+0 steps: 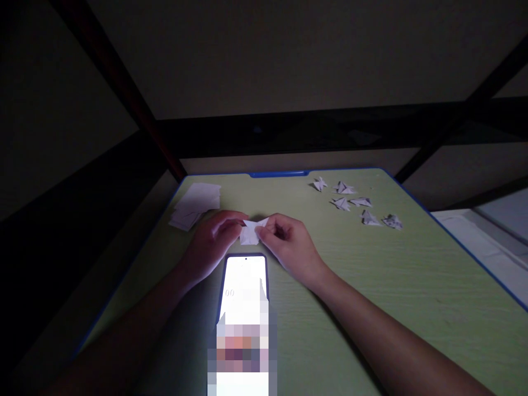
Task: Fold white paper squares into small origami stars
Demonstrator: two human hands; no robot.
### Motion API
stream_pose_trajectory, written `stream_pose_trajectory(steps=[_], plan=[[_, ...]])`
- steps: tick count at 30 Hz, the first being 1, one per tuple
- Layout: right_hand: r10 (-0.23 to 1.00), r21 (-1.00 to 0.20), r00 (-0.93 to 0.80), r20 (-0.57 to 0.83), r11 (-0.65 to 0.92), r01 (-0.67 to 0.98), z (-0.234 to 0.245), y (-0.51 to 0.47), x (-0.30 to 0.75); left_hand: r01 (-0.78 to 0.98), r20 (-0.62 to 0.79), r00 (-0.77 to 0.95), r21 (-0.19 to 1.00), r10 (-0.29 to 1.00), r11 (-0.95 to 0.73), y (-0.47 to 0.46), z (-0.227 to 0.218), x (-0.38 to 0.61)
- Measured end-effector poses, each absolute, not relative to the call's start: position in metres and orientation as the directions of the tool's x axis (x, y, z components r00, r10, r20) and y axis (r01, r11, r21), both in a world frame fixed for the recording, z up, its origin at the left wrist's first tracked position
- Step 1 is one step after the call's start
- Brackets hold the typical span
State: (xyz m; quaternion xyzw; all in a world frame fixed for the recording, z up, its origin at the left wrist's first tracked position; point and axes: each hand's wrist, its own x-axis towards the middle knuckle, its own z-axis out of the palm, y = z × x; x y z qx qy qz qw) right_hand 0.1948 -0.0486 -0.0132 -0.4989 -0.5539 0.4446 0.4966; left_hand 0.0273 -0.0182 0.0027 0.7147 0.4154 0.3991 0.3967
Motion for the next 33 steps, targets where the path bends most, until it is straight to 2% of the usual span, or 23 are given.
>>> stream_pose_trajectory(steps=[3,6,11,14,20,28,33], plan=[[0.993,-0.990,-0.016,0.116,0.117,0.080,-0.012,-0.051,0.192,0.321,0.262,0.359,0.867,0.896,-0.382,-0.019,0.003,0.027],[0.992,-0.990,-0.008,0.129,0.129,0.049,-0.009,-0.054,0.189,0.300,0.241,0.360,0.885,0.901,-0.357,-0.021,0.001,0.030],[0.990,-0.990,0.019,0.141,0.140,0.019,-0.011,-0.056,0.189,0.182,0.222,0.267,0.944,0.938,-0.275,-0.021,-0.001,0.035],[0.987,-0.988,0.049,0.155,0.155,0.007,-0.012,-0.055,0.190,0.120,0.182,0.287,0.967,0.941,-0.224,-0.022,-0.003,0.036],[0.987,-0.985,0.034,0.156,0.153,0.081,-0.011,-0.058,0.190,0.204,0.223,0.317,0.933,0.922,-0.296,-0.025,-0.003,0.037],[0.966,-0.946,0.043,0.256,0.241,0.214,-0.009,-0.061,0.191,0.234,0.268,0.296,0.910,0.917,-0.342,-0.022,0.000,0.034],[0.965,-0.947,0.049,0.256,0.240,0.211,-0.010,-0.060,0.190,0.243,0.258,0.306,0.909,0.916,-0.338,-0.023,-0.001,0.035]])
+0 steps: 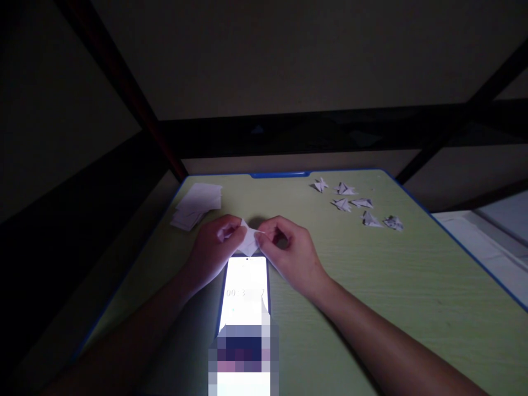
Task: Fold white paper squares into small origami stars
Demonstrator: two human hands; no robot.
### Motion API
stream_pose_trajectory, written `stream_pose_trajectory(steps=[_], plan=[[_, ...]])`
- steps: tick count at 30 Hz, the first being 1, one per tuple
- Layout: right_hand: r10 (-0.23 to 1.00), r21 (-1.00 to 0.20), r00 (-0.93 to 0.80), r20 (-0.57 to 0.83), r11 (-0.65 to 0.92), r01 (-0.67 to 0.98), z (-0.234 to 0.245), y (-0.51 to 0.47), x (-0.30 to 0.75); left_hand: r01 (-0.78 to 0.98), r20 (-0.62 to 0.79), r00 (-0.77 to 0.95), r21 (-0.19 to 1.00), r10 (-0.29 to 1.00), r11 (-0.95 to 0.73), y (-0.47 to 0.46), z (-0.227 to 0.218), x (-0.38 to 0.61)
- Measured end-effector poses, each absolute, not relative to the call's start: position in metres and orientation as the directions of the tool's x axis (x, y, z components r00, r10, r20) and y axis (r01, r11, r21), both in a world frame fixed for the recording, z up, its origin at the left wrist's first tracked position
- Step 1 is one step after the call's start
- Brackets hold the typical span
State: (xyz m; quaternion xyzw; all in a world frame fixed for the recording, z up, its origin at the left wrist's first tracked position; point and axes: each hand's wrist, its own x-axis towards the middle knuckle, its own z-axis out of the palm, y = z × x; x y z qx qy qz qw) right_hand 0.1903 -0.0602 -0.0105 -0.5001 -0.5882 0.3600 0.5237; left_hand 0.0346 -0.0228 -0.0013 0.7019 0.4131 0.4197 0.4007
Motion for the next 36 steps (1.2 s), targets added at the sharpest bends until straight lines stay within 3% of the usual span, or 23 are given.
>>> stream_pose_trajectory(steps=[15,26,36], plan=[[0.974,-0.965,0.040,0.224,0.216,0.148,-0.0105,-0.0591,0.1904,0.251,0.277,0.321,0.897,0.906,-0.363,-0.0234,-0.0005,0.0353],[0.983,-0.985,0.087,0.160,0.154,0.072,-0.0115,-0.0573,0.1914,0.205,0.178,0.332,0.945,0.926,-0.255,-0.0258,0.0015,0.0349],[0.982,-0.985,0.081,0.171,0.170,0.025,-0.0131,-0.0558,0.1935,0.222,0.225,0.328,0.925,0.918,-0.307,-0.0232,-0.0024,0.0331]])
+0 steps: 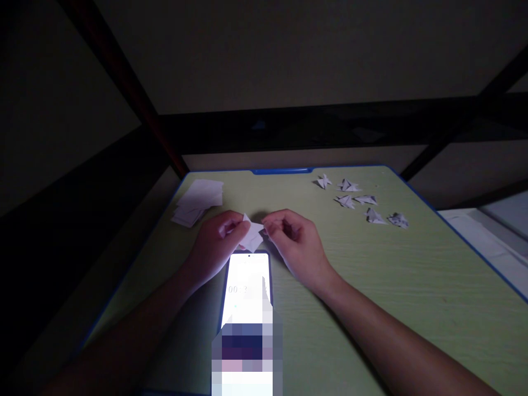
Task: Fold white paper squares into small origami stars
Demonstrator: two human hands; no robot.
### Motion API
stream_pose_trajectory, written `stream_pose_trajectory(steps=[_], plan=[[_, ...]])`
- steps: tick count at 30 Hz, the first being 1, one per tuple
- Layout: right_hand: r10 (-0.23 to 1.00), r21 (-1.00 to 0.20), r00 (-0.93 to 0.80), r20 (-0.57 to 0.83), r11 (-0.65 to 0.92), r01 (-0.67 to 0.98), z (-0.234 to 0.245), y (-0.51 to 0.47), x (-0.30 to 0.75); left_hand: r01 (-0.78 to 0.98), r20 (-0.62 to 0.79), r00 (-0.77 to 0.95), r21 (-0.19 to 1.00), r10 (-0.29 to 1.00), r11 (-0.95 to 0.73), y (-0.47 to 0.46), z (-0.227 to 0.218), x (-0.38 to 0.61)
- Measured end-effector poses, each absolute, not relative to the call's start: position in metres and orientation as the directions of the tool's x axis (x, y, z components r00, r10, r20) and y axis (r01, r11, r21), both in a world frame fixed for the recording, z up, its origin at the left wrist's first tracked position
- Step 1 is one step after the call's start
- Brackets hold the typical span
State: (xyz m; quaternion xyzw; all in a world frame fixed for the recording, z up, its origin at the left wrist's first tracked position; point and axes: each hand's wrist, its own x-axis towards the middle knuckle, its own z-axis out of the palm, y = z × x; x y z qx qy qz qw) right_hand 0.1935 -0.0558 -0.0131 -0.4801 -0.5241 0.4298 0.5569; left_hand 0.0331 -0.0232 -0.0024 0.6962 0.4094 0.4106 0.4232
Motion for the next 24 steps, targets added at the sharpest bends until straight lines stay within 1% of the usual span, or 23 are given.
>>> stream_pose_trajectory(steps=[5,12,19,24], plan=[[0.984,-0.986,0.064,0.164,0.162,0.032,-0.0120,-0.0576,0.1941,0.250,0.249,0.325,0.908,0.912,-0.337,-0.0224,-0.0029,0.0329],[0.981,-0.976,0.068,0.182,0.172,0.130,-0.0086,-0.0588,0.1923,0.227,0.289,0.329,0.900,0.899,-0.373,-0.0242,0.0018,0.0352],[0.972,-0.965,0.070,0.224,0.211,0.157,-0.0101,-0.0590,0.1927,0.255,0.278,0.331,0.894,0.902,-0.369,-0.0230,-0.0030,0.0344],[0.970,-0.962,0.061,0.235,0.223,0.157,-0.0107,-0.0598,0.1932,0.260,0.247,0.324,0.905,0.913,-0.337,-0.0248,-0.0018,0.0345]])
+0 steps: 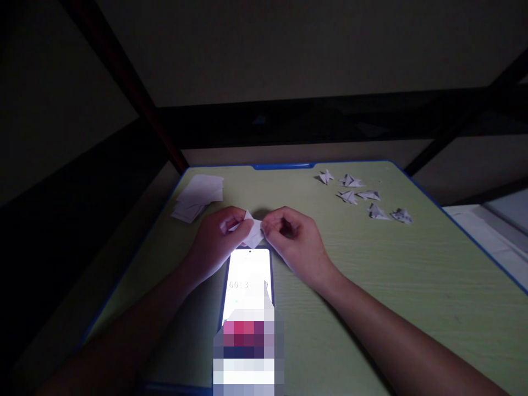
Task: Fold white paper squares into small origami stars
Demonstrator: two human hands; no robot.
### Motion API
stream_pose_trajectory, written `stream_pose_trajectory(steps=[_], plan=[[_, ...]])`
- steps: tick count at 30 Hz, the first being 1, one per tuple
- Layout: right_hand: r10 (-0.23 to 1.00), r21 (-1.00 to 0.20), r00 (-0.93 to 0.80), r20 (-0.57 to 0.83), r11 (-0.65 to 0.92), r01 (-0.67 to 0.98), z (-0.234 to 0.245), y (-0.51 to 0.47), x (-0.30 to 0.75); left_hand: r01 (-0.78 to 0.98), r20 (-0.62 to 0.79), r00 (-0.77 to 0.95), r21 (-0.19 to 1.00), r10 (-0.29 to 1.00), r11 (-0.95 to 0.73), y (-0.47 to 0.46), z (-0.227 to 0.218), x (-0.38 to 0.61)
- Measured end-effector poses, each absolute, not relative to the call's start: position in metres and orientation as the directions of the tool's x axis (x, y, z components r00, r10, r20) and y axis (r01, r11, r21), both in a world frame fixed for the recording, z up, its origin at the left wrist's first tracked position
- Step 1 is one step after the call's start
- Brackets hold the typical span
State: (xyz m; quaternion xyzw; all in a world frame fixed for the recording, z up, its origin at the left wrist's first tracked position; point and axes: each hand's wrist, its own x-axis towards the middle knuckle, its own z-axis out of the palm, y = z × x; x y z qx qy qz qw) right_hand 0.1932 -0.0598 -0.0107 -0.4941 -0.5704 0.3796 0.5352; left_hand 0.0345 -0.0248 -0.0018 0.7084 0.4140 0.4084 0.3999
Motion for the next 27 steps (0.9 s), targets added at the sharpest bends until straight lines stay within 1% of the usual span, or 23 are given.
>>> stream_pose_trajectory(steps=[6,8,9,11,13,14,15,16,18,19,21,23,25,27], plan=[[0.962,-0.951,0.081,0.261,0.242,0.193,-0.010,-0.059,0.194,0.206,0.272,0.358,0.910,0.893,-0.360,-0.026,0.000,0.036],[0.942,-0.927,0.122,0.311,0.273,0.256,-0.009,-0.057,0.196,0.244,0.295,0.352,0.887,0.888,-0.391,-0.023,-0.003,0.034],[0.922,-0.900,0.144,0.358,0.300,0.315,-0.009,-0.056,0.198,0.272,0.309,0.340,0.872,0.888,-0.408,-0.022,-0.005,0.033],[0.853,-0.789,0.155,0.498,0.371,0.489,-0.009,-0.054,0.203,0.332,0.330,0.301,0.843,0.895,-0.423,-0.017,-0.008,0.030],[0.772,-0.606,0.081,0.630,0.423,0.674,-0.009,-0.052,0.209,0.367,0.332,0.260,0.834,0.907,-0.411,-0.013,-0.011,0.027],[0.754,-0.516,0.012,0.657,0.438,0.736,-0.009,-0.051,0.212,0.373,0.330,0.245,0.836,0.912,-0.403,-0.011,-0.012,0.025],[0.760,-0.450,-0.065,0.646,0.449,0.772,-0.009,-0.050,0.214,0.375,0.329,0.233,0.838,0.915,-0.397,-0.009,-0.013,0.023],[0.775,-0.413,-0.133,0.617,0.463,0.785,-0.008,-0.050,0.216,0.379,0.330,0.223,0.838,0.917,-0.393,-0.007,-0.013,0.022],[0.806,-0.424,-0.185,0.562,0.473,0.772,-0.006,-0.049,0.220,0.393,0.338,0.209,0.830,0.918,-0.395,-0.004,-0.014,0.020],[0.812,-0.454,-0.164,0.560,0.466,0.760,-0.004,-0.048,0.222,0.404,0.342,0.206,0.823,0.917,-0.398,-0.003,-0.014,0.019],[0.814,-0.520,-0.054,0.578,0.419,0.744,-0.003,-0.045,0.228,0.436,0.350,0.213,0.801,0.912,-0.409,-0.002,-0.013,0.019],[0.826,-0.561,0.024,0.563,0.361,0.745,-0.004,-0.041,0.234,0.476,0.356,0.248,0.765,0.901,-0.433,-0.002,-0.012,0.019],[0.862,-0.571,0.011,0.506,0.326,0.753,-0.008,-0.037,0.238,0.508,0.358,0.297,0.725,0.885,-0.464,-0.004,-0.011,0.018],[0.894,-0.559,-0.050,0.445,0.321,0.764,-0.012,-0.035,0.240,0.526,0.350,0.337,0.700,0.874,-0.483,-0.005,-0.011,0.018]])
